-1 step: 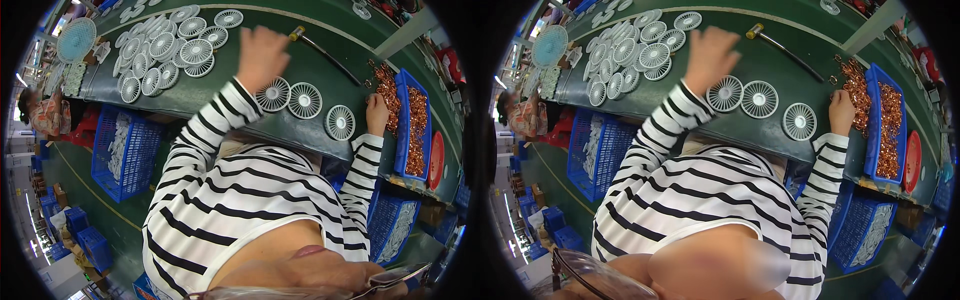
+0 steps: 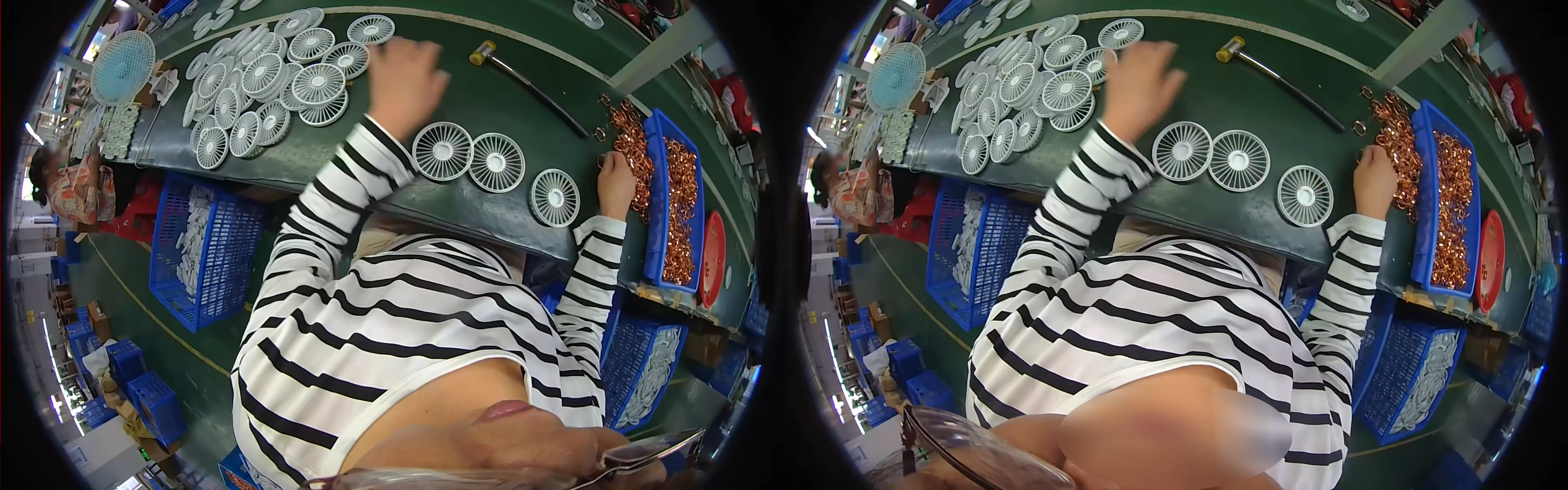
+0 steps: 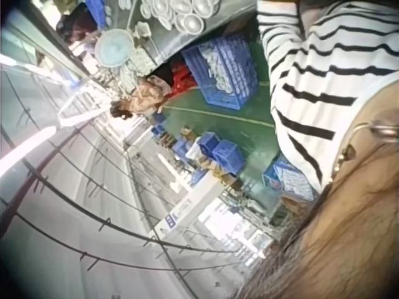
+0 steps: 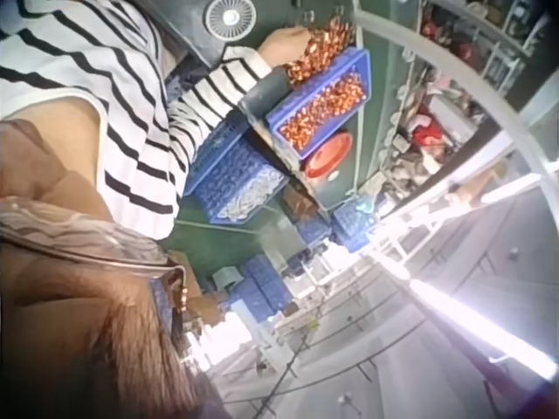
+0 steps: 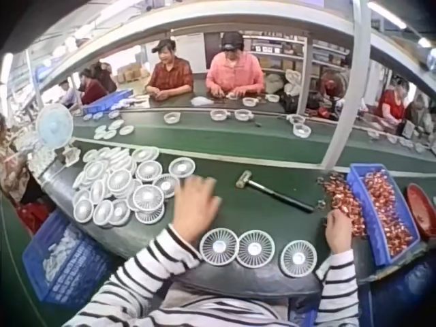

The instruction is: The person assembles fan grilles by inserting metal rings into circular plastic grilles by hand, arranging the grilles on the table, and tapping them into place with a mallet.

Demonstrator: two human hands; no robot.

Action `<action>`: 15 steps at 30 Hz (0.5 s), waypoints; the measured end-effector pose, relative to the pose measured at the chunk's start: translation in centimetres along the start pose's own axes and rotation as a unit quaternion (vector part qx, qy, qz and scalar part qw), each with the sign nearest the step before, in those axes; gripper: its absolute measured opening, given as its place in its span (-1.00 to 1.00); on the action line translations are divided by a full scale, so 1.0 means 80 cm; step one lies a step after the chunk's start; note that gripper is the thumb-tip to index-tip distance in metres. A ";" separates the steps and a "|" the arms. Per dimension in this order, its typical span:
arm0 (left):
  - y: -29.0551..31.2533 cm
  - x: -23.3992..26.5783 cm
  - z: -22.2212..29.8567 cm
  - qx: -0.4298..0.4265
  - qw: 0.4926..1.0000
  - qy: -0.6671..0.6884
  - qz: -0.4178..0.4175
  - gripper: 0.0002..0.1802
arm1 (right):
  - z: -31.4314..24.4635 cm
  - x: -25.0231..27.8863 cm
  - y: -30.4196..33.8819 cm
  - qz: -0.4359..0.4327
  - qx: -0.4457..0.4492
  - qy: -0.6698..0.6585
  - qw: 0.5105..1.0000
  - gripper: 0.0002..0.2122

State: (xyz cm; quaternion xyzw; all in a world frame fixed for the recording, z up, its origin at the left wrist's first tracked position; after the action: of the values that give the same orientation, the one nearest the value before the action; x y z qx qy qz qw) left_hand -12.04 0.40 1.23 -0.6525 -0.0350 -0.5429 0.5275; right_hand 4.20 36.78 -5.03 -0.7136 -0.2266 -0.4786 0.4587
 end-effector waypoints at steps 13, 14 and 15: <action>0.005 -0.039 -0.163 0.183 0.948 -0.254 -0.062 -0.71 | -0.046 0.043 0.022 0.068 0.060 -0.138 0.986 -0.88; 0.002 -0.035 -0.160 0.184 0.951 -0.245 -0.042 -0.71 | -0.055 0.054 0.026 0.115 0.090 -0.174 0.974 -0.91; 0.000 -0.025 -0.157 0.186 0.953 -0.238 -0.023 -0.71 | -0.064 0.063 0.030 0.115 0.088 -0.172 0.974 -0.91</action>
State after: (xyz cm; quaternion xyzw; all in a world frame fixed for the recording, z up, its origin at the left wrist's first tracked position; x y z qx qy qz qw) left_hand -21.29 -7.66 -2.12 -0.6521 -0.2744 -0.3679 0.6034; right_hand 5.83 30.55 -0.95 -0.7630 -0.2604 -0.2709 0.5259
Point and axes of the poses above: each hand's wrist, its own y-axis away from the middle knuckle, its own x-axis out of the back of the hand, z = x × y, the point moved 2 cm from there along -y, towards the middle knuckle, and after that the axes turned 7 degrees about y, right-handed, at the moved point
